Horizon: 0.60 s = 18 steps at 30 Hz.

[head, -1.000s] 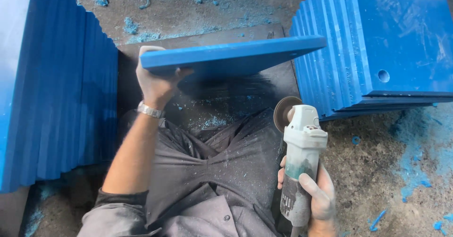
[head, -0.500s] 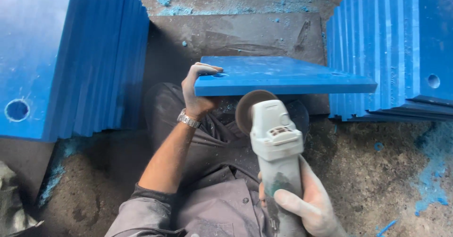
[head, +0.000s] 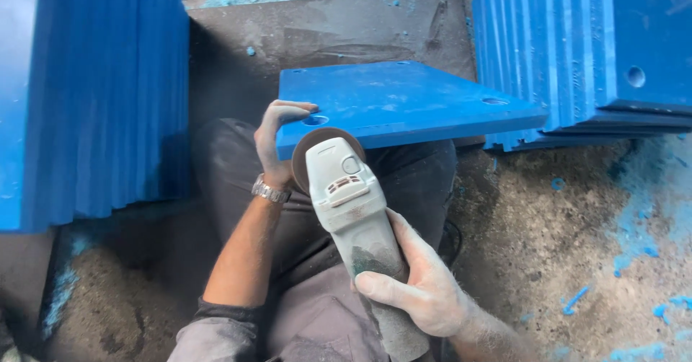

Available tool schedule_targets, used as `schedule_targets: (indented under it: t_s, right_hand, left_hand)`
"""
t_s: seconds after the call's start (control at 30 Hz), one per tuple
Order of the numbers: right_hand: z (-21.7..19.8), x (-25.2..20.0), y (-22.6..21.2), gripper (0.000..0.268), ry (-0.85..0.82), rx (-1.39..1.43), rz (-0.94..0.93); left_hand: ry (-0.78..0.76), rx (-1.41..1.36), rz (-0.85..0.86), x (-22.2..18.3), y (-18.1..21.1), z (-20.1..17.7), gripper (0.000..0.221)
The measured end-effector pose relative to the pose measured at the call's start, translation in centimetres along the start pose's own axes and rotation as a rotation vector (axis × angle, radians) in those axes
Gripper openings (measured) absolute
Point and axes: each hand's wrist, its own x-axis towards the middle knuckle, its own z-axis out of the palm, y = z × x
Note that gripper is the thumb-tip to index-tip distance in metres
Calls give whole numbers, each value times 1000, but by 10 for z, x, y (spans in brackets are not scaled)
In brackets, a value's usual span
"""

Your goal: Grinding and smoothing the edges of blue plastic blocks using an angle grinder.

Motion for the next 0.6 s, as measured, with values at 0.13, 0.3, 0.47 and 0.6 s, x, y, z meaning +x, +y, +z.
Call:
schedule_targets:
  t_s: [0.13,0.3,0.47,0.6]
  right_hand:
    - [-40,-26,15,75,127,180,29]
    - [-82,-50,8,59,576,264,-200]
    - [-150,-74,33,54,734,306,-348]
    - [-162,-86,45,58,773,330,-446]
  left_hand:
    - [-33,100,118,7,17,-1,57]
    - [-30,104,69,0,11,-4,47]
    - [-58,89,68,-7,5,-5,52]
    - [-39,148,77,-14,2,-3,54]
